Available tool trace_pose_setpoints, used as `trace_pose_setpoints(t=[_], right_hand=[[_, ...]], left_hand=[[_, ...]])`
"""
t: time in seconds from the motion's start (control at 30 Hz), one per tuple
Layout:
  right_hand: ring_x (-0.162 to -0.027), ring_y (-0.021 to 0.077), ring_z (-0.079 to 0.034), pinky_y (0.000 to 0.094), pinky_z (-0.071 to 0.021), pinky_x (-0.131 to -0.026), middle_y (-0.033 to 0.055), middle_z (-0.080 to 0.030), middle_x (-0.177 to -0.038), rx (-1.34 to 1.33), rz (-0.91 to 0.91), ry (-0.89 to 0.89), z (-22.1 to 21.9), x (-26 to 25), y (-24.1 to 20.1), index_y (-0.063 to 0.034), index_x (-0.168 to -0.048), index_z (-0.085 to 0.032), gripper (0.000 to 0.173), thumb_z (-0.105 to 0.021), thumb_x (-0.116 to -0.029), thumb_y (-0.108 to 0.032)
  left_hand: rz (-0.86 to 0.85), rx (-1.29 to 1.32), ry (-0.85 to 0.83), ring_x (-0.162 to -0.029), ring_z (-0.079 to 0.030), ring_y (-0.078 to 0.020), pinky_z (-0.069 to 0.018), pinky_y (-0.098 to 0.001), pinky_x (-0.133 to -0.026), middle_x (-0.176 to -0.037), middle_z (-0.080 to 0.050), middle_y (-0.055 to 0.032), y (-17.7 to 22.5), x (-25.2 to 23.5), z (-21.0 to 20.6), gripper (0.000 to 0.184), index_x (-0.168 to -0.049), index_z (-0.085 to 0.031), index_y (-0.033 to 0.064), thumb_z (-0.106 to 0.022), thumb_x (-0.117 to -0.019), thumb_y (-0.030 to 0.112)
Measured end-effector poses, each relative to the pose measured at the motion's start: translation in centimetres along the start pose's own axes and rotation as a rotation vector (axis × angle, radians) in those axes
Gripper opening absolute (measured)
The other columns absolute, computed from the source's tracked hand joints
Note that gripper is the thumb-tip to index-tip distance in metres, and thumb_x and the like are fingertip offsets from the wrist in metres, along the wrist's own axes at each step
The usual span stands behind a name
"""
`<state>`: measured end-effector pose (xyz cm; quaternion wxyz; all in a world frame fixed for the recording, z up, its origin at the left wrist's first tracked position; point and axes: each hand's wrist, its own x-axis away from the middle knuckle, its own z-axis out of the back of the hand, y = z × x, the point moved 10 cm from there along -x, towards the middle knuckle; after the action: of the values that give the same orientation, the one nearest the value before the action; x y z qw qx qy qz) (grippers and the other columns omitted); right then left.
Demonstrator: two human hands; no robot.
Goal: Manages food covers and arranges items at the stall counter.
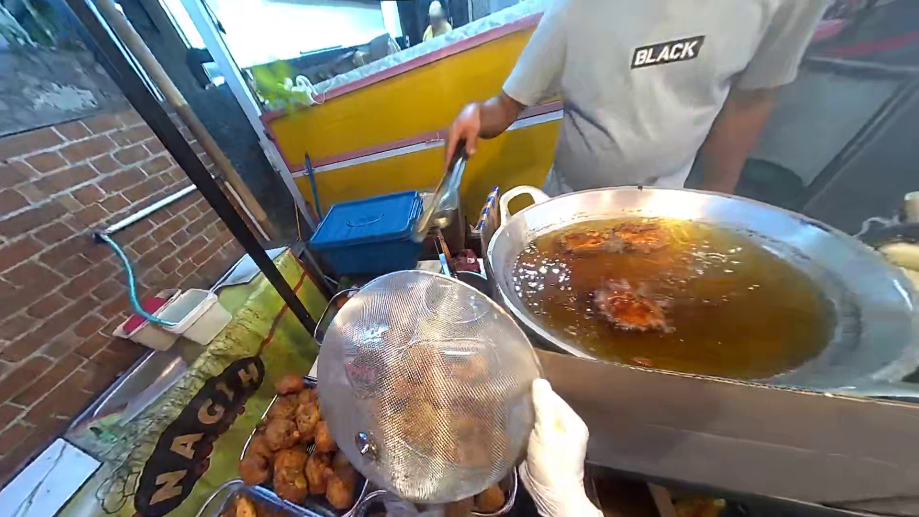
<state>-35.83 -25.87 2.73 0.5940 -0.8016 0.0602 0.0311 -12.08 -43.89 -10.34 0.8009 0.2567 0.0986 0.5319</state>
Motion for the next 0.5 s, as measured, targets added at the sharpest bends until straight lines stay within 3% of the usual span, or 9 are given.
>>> trace_pose_setpoints(t=[0.03, 0.1, 0.2, 0.27, 0.37, 0.5], right_hand=[[-0.059, 0.0128, -0.062, 0.0307, -0.0562, -0.058, 0.0031, -0.060, -0.063, 0.002, 0.014, -0.004, -0.2, -0.1, -0.5, -0.0062, -0.070, -0.063, 0.038, -0.054, -0.1044, -0.019], [-0.059, 0.0113, -0.062, 0.0296, -0.0564, -0.059, 0.0017, -0.060, -0.063, -0.001, 0.032, -0.012, -0.3, -0.3, -1.6, -0.0071, -0.072, -0.064, 0.038, -0.052, -0.1054, -0.021], [-0.059, 0.0103, -0.063, 0.0295, -0.0577, -0.058, 0.0004, -0.061, -0.065, -0.035, 0.080, -0.006, 0.4, -0.7, -3.6, -0.0069, -0.076, -0.066, 0.038, -0.049, -0.1070, -0.021], [-0.066, 0.0086, -0.066, 0.0290, -0.0600, -0.064, -0.0011, -0.066, -0.071, -0.053, 0.104, 0.008, 1.1, -1.2, -5.3, -0.0070, -0.082, -0.068, 0.037, -0.046, -0.1080, -0.021], [-0.078, 0.0051, -0.070, 0.0273, -0.0622, -0.075, -0.0050, -0.071, -0.081, -0.070, 0.131, 0.035, 2.0, -1.9, -7.9, -0.0082, -0.093, -0.071, 0.036, -0.044, -0.1102, -0.024], [-0.078, 0.0059, -0.070, 0.0286, -0.0623, -0.074, -0.0042, -0.071, -0.083, -0.109, 0.107, 0.071, 3.2, -3.3, -9.8, -0.0095, -0.101, -0.070, 0.043, -0.038, -0.1118, -0.036]], left_hand=[[0.068, -0.003, -0.047, -0.129, -0.059, -0.0335, -0.0495, -0.0534, -0.105, -0.142, -0.059, -0.0177, 1.5, 0.8, -0.1, 0.085, -0.145, -0.052, 0.0039, -0.067, -0.0860, 0.063], [0.090, -0.011, -0.080, -0.143, -0.046, -0.0346, -0.0441, -0.0527, -0.112, -0.158, -0.041, -0.0205, 3.7, 1.7, -0.4, 0.096, -0.153, -0.041, 0.0010, -0.069, -0.0835, 0.060], [0.001, 0.052, 0.042, -0.150, -0.035, -0.0361, -0.0417, -0.0483, -0.116, -0.165, -0.026, -0.0245, 3.8, 1.3, -0.6, 0.107, -0.158, -0.028, -0.0048, -0.074, -0.0799, 0.053], [0.018, 0.050, 0.049, -0.150, -0.036, -0.0324, -0.0461, -0.0480, -0.112, -0.166, -0.028, -0.0196, 2.6, 0.8, -1.0, 0.111, -0.160, -0.027, 0.0018, -0.075, -0.0764, 0.058], [0.102, 0.099, -0.009, -0.148, -0.038, -0.0351, -0.0421, -0.0528, -0.114, -0.164, -0.031, -0.0197, 2.0, 0.6, 1.4, 0.110, -0.158, -0.034, 0.0050, -0.081, -0.0737, 0.057], [0.137, 0.135, 0.119, -0.139, -0.050, -0.0353, -0.0453, -0.0584, -0.110, -0.157, -0.044, -0.0187, -1.0, -3.0, 3.5, 0.101, -0.159, -0.033, 0.0077, -0.077, -0.0807, 0.053]])
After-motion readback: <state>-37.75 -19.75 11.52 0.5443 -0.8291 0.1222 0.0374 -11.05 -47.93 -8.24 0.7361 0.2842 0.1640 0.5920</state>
